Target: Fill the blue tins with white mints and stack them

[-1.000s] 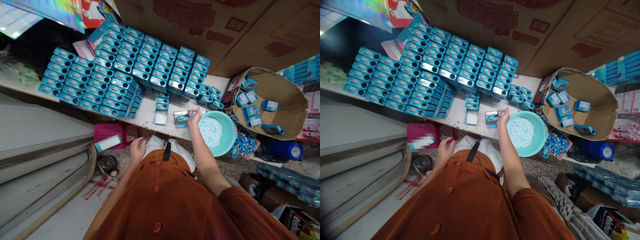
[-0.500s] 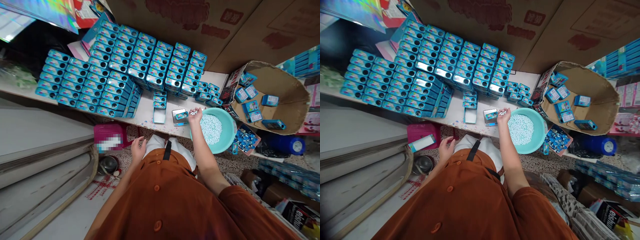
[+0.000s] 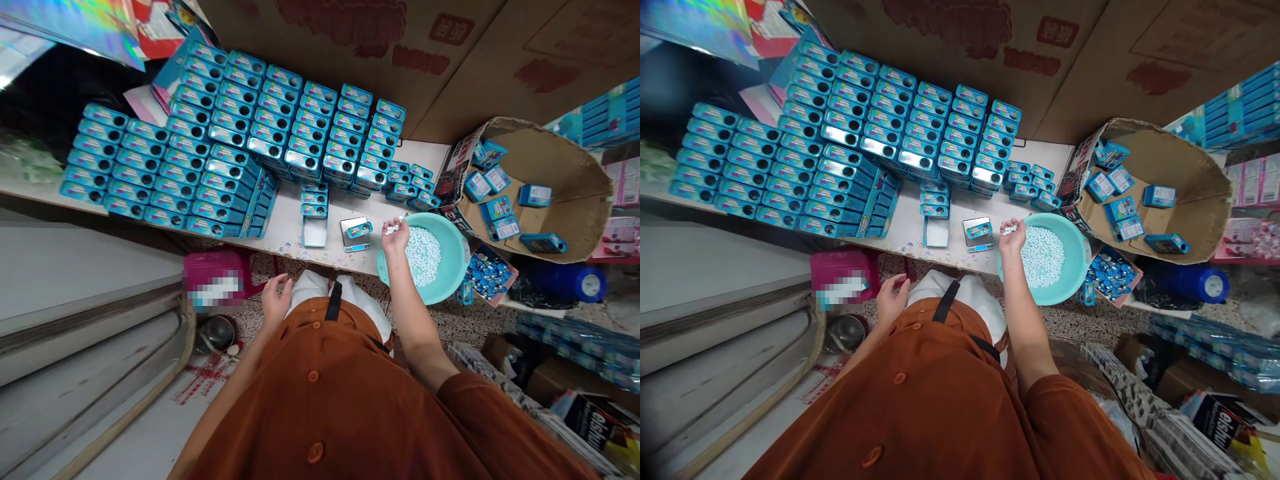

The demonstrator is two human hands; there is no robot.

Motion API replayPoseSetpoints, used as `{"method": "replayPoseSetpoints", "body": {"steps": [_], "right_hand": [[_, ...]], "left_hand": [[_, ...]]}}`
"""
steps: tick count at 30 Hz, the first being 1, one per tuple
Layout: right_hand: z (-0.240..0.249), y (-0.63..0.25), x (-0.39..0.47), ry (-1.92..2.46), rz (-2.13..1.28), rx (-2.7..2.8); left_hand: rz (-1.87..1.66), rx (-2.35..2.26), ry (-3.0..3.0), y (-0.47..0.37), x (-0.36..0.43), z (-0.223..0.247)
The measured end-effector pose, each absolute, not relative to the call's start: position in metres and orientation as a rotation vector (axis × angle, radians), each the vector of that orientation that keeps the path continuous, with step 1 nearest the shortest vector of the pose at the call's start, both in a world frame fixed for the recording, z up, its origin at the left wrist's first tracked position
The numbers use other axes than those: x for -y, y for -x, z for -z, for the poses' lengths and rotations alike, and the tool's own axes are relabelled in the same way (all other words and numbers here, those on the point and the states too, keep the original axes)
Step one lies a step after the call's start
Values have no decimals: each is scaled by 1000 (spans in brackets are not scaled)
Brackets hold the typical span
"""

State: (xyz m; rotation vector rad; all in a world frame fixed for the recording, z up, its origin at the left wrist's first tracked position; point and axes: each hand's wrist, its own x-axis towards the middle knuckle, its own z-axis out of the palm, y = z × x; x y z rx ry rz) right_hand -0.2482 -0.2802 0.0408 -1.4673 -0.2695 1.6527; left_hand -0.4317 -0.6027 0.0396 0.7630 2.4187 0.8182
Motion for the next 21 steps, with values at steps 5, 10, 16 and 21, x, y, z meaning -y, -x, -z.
{"method": "replayPoseSetpoints", "body": {"steps": [5,10,16,21], "right_hand": [[-37,271,286,1381,-1675,138],[-35,288,290,1470,-1614,282],[-29,294,297,1510,-1542,404],[-27,297,299,1531,-1486,502]], "left_hand": [[-807,-2422,-778,433,602,-40],[-805,-2438,-798,435,603,-42],[-790,-2462,-758,437,606,-43],[-809,-2475,-760,438,609,-41]]}}
